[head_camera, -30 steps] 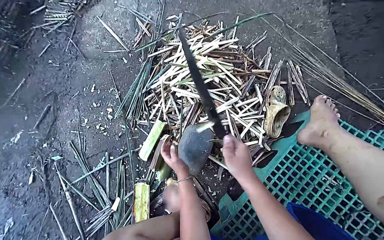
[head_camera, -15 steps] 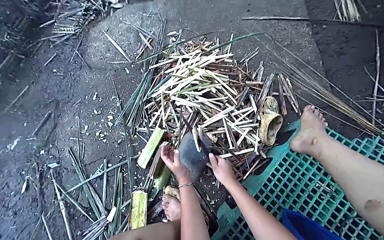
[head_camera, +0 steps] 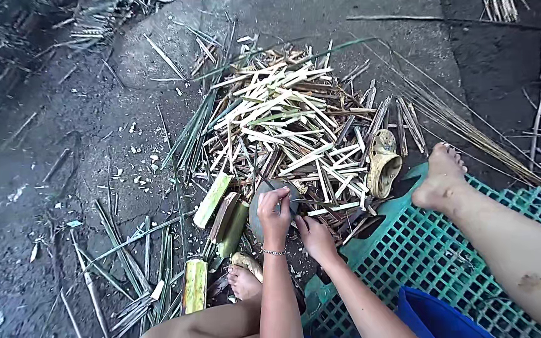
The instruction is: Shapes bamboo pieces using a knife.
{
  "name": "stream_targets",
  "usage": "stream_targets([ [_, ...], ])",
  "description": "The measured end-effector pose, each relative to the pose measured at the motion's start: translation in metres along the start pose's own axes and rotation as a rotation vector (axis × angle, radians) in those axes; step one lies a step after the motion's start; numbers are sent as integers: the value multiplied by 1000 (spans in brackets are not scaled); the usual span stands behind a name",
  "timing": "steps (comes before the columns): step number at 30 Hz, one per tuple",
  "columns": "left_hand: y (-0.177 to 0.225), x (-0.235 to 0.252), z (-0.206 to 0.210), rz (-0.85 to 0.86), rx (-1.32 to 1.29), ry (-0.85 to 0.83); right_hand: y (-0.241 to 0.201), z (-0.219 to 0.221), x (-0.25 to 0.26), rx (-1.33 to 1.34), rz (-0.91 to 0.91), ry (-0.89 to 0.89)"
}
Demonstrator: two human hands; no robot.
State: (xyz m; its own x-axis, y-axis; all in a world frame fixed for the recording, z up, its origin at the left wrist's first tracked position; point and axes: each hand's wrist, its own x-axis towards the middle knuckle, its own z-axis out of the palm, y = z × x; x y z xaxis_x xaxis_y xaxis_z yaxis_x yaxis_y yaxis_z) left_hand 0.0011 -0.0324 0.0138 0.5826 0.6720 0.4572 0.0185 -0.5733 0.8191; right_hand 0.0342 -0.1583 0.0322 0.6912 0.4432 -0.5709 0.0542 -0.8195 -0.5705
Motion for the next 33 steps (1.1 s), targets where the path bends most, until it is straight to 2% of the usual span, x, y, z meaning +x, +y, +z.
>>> stream_targets([
  [2,0,-2,1,26,-35,14,-7,-9,-3,5,8,2],
  [6,13,6,-2,56,-128,1,-8,-9,-18,80,-92,148],
  [10,4,1,15,-171,13,-183,-3,-1,5,-16,112,-73],
  [14,4,5,16,-194,-117,-20,-8,-17,-2,-55,85,-38],
  [16,-3,3,13,-230,-149,-116,-6,-15,-6,-69,78,-9],
  [19,-15,-4,21,-365,-40,-295,3,-5,4,-90,155,-75],
  [25,-10,-16,23,-290,-168,-168,-9,-23,-9,-118,159,-106],
  [27,-15,-25,26,-342,-89,-254,-3,-9,-3,-115,190,-142],
  [29,-14,-14,33,-302,-21,-328,-10,-14,10,-158,188,-155],
  [30,-9,-11,33,-272,-24,-316,-14,-19,12,-173,185,-165],
  [33,6,-10,26,-277,-209,-129,1,-19,10,-88,149,-149],
])
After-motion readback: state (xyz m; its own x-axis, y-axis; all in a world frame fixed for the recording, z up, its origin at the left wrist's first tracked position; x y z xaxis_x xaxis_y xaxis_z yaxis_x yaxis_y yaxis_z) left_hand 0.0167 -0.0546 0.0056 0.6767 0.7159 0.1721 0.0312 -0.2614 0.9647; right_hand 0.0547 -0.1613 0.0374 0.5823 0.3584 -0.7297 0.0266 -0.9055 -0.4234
